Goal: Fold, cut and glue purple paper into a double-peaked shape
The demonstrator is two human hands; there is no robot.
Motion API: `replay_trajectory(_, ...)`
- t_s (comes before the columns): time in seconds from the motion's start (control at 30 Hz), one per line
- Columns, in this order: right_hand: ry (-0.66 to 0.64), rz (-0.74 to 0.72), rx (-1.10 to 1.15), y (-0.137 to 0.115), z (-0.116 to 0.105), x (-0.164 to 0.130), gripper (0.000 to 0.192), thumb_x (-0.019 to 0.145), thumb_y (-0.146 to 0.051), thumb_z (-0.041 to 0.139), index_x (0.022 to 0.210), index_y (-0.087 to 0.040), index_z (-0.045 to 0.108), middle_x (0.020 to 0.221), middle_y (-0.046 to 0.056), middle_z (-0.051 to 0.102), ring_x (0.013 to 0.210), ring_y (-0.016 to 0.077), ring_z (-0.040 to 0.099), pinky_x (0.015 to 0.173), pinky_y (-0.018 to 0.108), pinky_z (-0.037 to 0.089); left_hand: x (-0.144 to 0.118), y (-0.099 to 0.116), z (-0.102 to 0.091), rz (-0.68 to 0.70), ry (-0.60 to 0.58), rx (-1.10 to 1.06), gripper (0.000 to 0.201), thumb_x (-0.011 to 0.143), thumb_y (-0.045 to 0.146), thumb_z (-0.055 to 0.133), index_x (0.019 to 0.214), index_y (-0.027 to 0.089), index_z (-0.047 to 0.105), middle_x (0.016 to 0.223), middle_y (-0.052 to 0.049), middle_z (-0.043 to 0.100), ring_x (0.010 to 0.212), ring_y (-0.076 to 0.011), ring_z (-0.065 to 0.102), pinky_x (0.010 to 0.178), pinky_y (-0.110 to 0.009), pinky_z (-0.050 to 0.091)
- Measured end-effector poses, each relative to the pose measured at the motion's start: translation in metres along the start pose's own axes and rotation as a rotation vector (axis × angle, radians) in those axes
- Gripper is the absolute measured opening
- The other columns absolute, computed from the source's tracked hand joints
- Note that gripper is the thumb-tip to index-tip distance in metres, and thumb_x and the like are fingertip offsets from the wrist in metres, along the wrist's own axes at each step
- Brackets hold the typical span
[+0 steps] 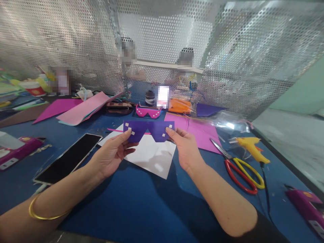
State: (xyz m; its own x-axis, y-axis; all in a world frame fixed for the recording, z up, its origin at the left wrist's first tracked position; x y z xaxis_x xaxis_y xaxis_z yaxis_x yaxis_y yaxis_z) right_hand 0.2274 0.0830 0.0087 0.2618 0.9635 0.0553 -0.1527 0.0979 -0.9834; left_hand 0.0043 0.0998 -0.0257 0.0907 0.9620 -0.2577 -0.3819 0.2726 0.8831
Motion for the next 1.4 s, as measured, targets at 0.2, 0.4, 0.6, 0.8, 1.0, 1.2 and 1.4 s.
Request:
replay_trajectory(0.2, 0.026, -0.021, -0.031, 0.003, -0.006, 0.005, 0.029, 0.066, -0.049, 0.083, 0.072, -0.022, 0.072, 0.075, 0.003, 0.073, 0.079, 0.0199, 0.067, 0.085, 0.039, 0.052, 0.005, 0.001, -0.005, 0.028, 0.016, -0.002, 0.032, 0.055, 0.033, 0.094, 0.071, 0.018, 0.071, 0.077, -0.001, 0.073, 0.072, -0.0137, 0.067, 0.065, -0.024, 0.048)
replay_trajectory(0.4, 0.035, -0.067, -0.088, -0.006, -0.011, 0.007, 0.027, 0.065, -0.042, 0.084, 0.079, -0.022, 0.074, 0.083, 0.002, 0.075, 0.084, 0.0188, 0.067, 0.09, 0.037, 0.05, 0.008, 0.005, -0.009, 0.073, 0.045, 0.004, 0.036, 0.053, 0.036, 0.096, 0.069, 0.019, 0.069, 0.075, 0.001, 0.071, 0.072, -0.0123, 0.066, 0.066, -0.024, 0.047)
replay_trajectory(0.6, 0.013, -0.007, -0.132, 0.005, -0.01, 0.008, 0.024, 0.065, -0.043, 0.083, 0.068, -0.021, 0.071, 0.069, 0.002, 0.071, 0.07, 0.0182, 0.064, 0.074, 0.036, 0.05, 0.009, 0.007, -0.011, 0.084, 0.064, 0.02, 0.035, 0.052, 0.036, 0.095, 0.069, 0.018, 0.069, 0.075, 0.0, 0.071, 0.071, -0.0126, 0.065, 0.067, -0.025, 0.046)
replay_trajectory(0.8, 0.028, -0.009, -0.101, 0.009, -0.011, 0.009, 0.024, 0.062, -0.041, 0.084, 0.066, -0.022, 0.07, 0.067, 0.001, 0.07, 0.067, 0.0174, 0.062, 0.069, 0.034, 0.049, 0.009, 0.005, -0.013, 0.072, 0.089, 0.024, 0.031, 0.054, 0.032, 0.094, 0.065, 0.018, 0.069, 0.071, -0.001, 0.069, 0.067, -0.0124, 0.063, 0.064, -0.025, 0.046)
replay_trajectory(1.0, 0.043, -0.047, -0.091, 0.003, -0.009, 0.005, 0.022, 0.062, -0.04, 0.083, 0.064, -0.022, 0.071, 0.066, 0.001, 0.069, 0.068, 0.0168, 0.06, 0.069, 0.033, 0.047, 0.011, 0.002, -0.015, 0.067, 0.104, 0.014, 0.028, 0.055, 0.031, 0.093, 0.066, 0.019, 0.071, 0.071, -0.001, 0.069, 0.067, -0.0113, 0.063, 0.062, -0.023, 0.046)
replay_trajectory(1.2, 0.073, -0.091, -0.103, 0.002, -0.011, 0.006, 0.022, 0.064, -0.04, 0.082, 0.064, -0.022, 0.07, 0.066, 0.0, 0.068, 0.07, 0.017, 0.059, 0.073, 0.034, 0.047, 0.012, 0.003, -0.011, 0.059, 0.049, 0.042, 0.034, 0.052, 0.036, 0.093, 0.073, 0.018, 0.073, 0.08, -0.005, 0.073, 0.073, -0.0151, 0.067, 0.062, -0.024, 0.048)
replay_trajectory(1.4, 0.106, -0.157, -0.107, 0.001, -0.02, 0.013, 0.021, 0.065, -0.04, 0.081, 0.065, -0.021, 0.071, 0.066, 0.0, 0.068, 0.072, 0.0169, 0.06, 0.079, 0.034, 0.047, 0.016, 0.01, -0.016, 0.12, 0.066, 0.118, 0.045, 0.064, 0.057, 0.082, 0.079, 0.016, 0.073, 0.088, -0.011, 0.074, 0.077, -0.0197, 0.069, 0.061, -0.028, 0.052)
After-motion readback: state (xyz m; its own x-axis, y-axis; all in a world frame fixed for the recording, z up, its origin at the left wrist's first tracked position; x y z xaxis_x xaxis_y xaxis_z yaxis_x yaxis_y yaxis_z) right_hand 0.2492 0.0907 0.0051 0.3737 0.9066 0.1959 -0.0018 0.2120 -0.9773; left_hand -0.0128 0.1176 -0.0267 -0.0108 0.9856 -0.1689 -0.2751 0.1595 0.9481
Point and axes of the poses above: each hand's wrist, its own x-axis towards the middle knuckle, its own z-axis out of the palm, y = z × x, the point moved 10 cm from there along x, towards the middle knuckle
